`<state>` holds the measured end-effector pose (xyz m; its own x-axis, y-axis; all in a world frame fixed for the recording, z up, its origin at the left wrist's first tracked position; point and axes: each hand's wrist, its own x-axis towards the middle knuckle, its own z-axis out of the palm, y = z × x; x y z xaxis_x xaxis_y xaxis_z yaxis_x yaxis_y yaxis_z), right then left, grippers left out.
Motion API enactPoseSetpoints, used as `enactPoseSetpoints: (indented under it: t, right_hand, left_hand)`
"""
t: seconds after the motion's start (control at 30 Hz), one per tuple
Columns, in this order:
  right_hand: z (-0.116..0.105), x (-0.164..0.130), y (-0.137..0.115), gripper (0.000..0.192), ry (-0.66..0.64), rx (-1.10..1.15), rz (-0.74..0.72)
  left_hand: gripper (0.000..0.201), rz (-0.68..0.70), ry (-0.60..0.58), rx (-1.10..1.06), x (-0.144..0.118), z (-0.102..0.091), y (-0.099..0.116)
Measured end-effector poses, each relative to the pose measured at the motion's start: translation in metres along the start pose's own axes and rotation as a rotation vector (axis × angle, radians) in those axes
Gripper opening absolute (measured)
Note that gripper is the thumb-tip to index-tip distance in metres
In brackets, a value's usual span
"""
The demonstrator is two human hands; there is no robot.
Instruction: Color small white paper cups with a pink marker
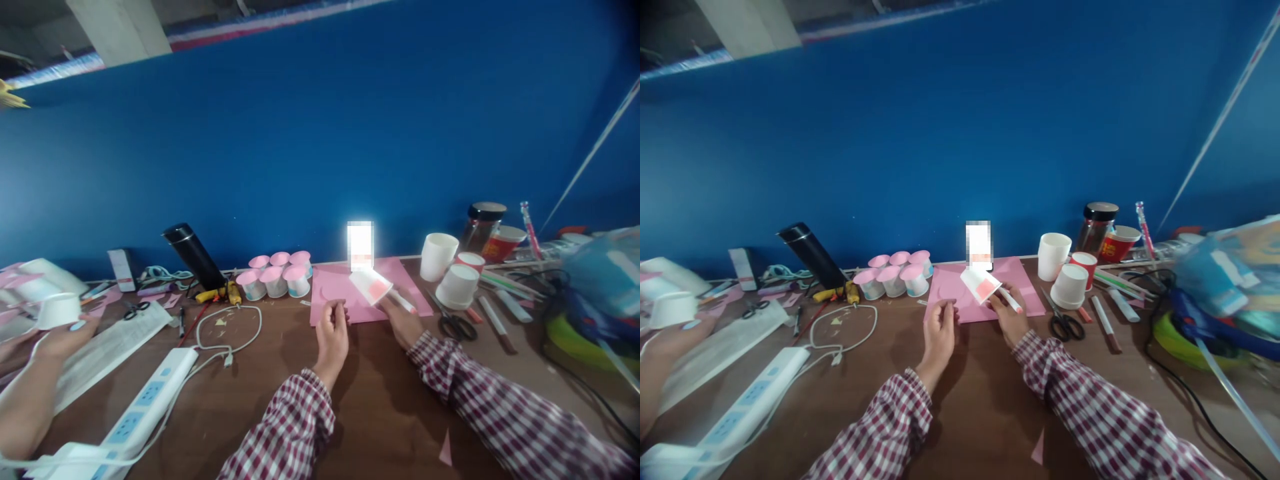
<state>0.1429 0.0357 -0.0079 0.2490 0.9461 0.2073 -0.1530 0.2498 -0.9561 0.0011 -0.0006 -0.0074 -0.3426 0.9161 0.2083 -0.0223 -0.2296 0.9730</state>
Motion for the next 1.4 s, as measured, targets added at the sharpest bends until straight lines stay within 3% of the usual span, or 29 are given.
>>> enactPoseSetpoints:
  t: [0.17,0.4,0.6,0.8,0.93,1.1,1.27,1.4]
  right_hand:
    - [0.000,-0.001,-0.004,0.036,0.016,-0.041,-0.011]
    - [-0.002,0.002,0.009,0.037,0.025,-0.036,-0.040]
    - [-0.003,0.001,0.008,0.032,0.061,-0.134,-0.189]
    - [-0.005,-0.005,-0.002,0.029,0.045,-0.296,-0.342]
    - [-0.006,-0.009,-0.007,0.024,0.011,-0.403,-0.467]
    - [-0.004,-0.013,-0.010,0.019,-0.036,-0.467,-0.519]
    - [-0.002,-0.015,-0.005,0.019,-0.060,-0.513,-0.580]
    - [-0.002,-0.018,-0.005,0.016,-0.104,-0.546,-0.645]
  left_hand:
    - [0.039,0.030,-0.044,0.164,-0.002,-0.001,0.002]
    - [0.051,0.007,-0.074,0.149,-0.004,-0.001,0.003]
    - [0.036,0.115,-0.071,0.158,-0.008,-0.002,0.007]
    - [0.028,0.193,-0.190,0.100,-0.022,0.005,0.015]
    - [0.030,0.141,-0.226,0.100,-0.018,0.006,0.014]
    - [0.035,0.043,-0.206,0.065,-0.008,0.002,0.002]
    - [0.045,-0.059,-0.213,-0.113,-0.007,0.003,0.000]
    - [0.045,-0.062,-0.238,-0.148,-0.008,0.004,0.002]
